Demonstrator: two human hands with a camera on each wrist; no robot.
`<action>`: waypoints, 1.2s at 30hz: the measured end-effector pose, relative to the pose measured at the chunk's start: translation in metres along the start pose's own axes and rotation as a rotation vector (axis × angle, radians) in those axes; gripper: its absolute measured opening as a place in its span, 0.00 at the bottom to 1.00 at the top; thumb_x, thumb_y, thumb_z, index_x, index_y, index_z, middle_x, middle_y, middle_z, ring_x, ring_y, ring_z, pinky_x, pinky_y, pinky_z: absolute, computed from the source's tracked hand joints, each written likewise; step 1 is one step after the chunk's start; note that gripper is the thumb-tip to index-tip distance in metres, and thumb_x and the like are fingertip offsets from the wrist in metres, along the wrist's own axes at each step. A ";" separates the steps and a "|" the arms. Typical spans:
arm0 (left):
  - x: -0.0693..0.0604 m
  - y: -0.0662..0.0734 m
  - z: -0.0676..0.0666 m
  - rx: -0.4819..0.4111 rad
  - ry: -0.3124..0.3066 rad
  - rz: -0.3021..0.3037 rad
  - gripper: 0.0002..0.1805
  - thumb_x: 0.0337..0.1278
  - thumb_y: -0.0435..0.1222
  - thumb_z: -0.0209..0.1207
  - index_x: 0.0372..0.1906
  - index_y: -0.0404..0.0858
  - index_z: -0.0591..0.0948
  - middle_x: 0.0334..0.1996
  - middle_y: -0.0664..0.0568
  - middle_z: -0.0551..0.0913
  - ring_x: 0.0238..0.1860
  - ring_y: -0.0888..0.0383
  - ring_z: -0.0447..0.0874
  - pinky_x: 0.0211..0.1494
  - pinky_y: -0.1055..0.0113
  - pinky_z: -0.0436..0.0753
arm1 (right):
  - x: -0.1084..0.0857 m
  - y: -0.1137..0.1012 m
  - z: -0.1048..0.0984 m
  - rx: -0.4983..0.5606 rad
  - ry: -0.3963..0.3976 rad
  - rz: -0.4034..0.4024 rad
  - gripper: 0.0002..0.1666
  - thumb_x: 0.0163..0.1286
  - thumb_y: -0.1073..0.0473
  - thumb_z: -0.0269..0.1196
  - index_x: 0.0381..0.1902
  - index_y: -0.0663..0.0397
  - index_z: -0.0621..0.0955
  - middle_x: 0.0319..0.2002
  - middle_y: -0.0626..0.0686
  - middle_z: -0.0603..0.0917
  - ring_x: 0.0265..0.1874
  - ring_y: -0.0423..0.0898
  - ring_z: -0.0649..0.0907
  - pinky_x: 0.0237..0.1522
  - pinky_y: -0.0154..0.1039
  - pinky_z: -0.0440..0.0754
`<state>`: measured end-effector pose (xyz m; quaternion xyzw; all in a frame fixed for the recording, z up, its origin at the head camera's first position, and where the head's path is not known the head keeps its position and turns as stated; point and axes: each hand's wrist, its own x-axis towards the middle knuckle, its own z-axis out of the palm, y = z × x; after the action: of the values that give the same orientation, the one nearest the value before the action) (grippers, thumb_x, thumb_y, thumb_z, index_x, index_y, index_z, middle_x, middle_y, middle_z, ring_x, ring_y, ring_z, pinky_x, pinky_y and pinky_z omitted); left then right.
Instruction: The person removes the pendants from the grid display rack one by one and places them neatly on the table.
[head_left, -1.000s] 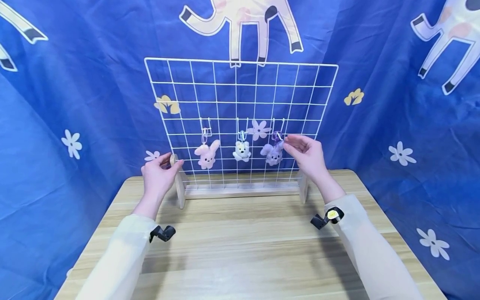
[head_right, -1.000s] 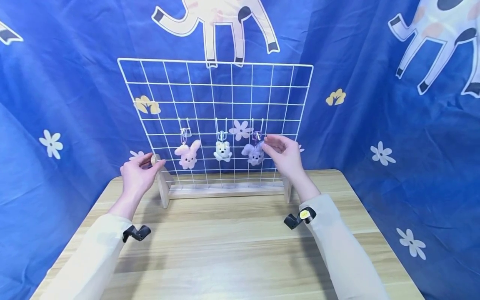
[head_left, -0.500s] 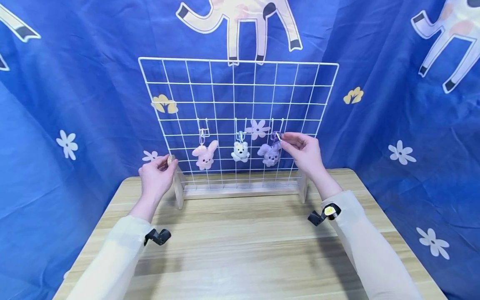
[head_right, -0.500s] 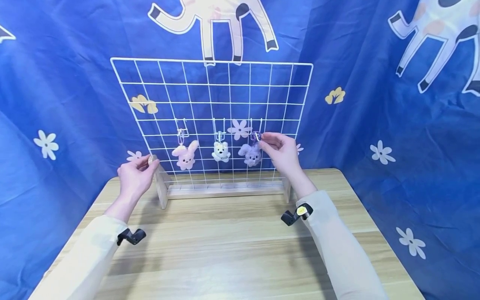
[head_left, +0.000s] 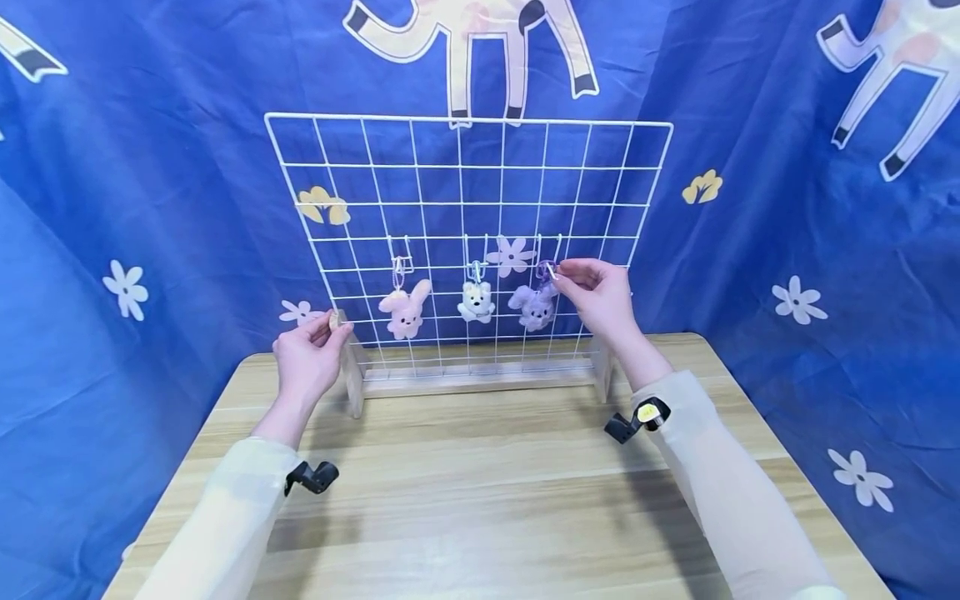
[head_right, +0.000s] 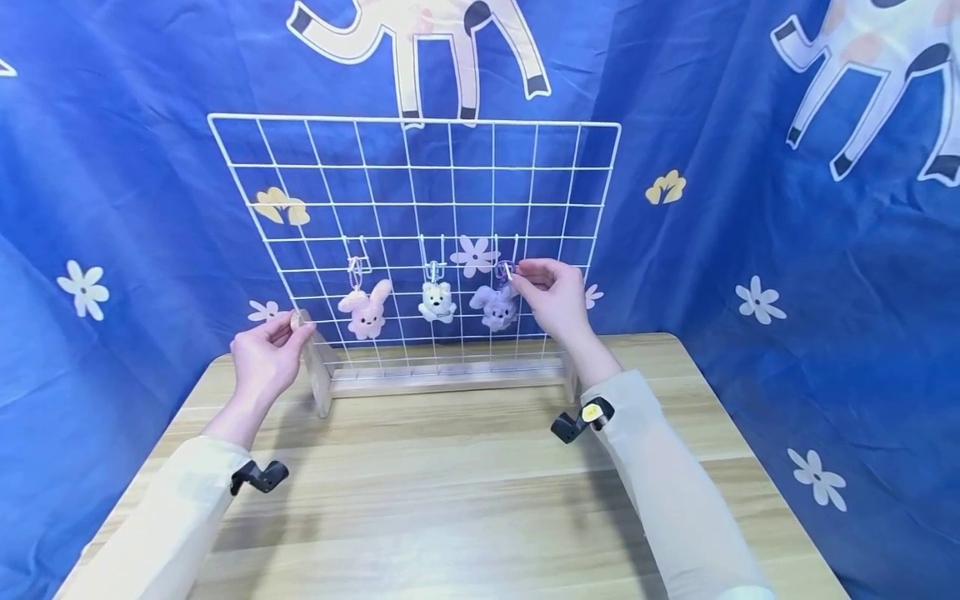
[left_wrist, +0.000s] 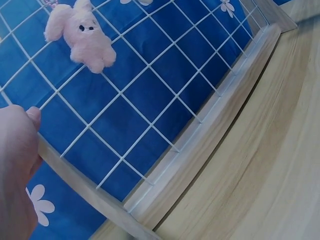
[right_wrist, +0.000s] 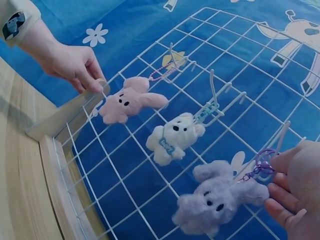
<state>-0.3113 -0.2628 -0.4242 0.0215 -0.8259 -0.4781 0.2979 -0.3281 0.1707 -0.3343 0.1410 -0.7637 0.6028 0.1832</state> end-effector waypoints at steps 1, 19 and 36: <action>0.000 0.000 0.000 -0.001 0.002 -0.001 0.24 0.67 0.37 0.72 0.61 0.29 0.84 0.51 0.35 0.88 0.53 0.44 0.88 0.50 0.81 0.84 | 0.000 -0.001 0.002 -0.010 0.002 0.012 0.16 0.72 0.71 0.70 0.54 0.75 0.85 0.50 0.70 0.88 0.42 0.41 0.88 0.48 0.27 0.86; -0.002 -0.001 -0.001 -0.008 -0.010 -0.067 0.21 0.69 0.38 0.70 0.60 0.29 0.86 0.50 0.35 0.88 0.54 0.45 0.89 0.51 0.77 0.86 | 0.000 0.003 0.017 0.002 0.083 -0.034 0.10 0.70 0.67 0.73 0.46 0.71 0.89 0.41 0.64 0.91 0.33 0.37 0.87 0.38 0.27 0.86; 0.000 -0.001 0.001 -0.056 -0.013 -0.073 0.22 0.68 0.38 0.71 0.60 0.29 0.85 0.50 0.35 0.88 0.53 0.49 0.89 0.50 0.77 0.86 | 0.002 -0.001 0.013 0.081 0.016 0.062 0.12 0.74 0.68 0.69 0.50 0.72 0.87 0.47 0.66 0.90 0.36 0.40 0.88 0.43 0.30 0.89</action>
<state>-0.3119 -0.2629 -0.4257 0.0402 -0.8129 -0.5115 0.2754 -0.3305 0.1579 -0.3354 0.1199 -0.7411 0.6396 0.1649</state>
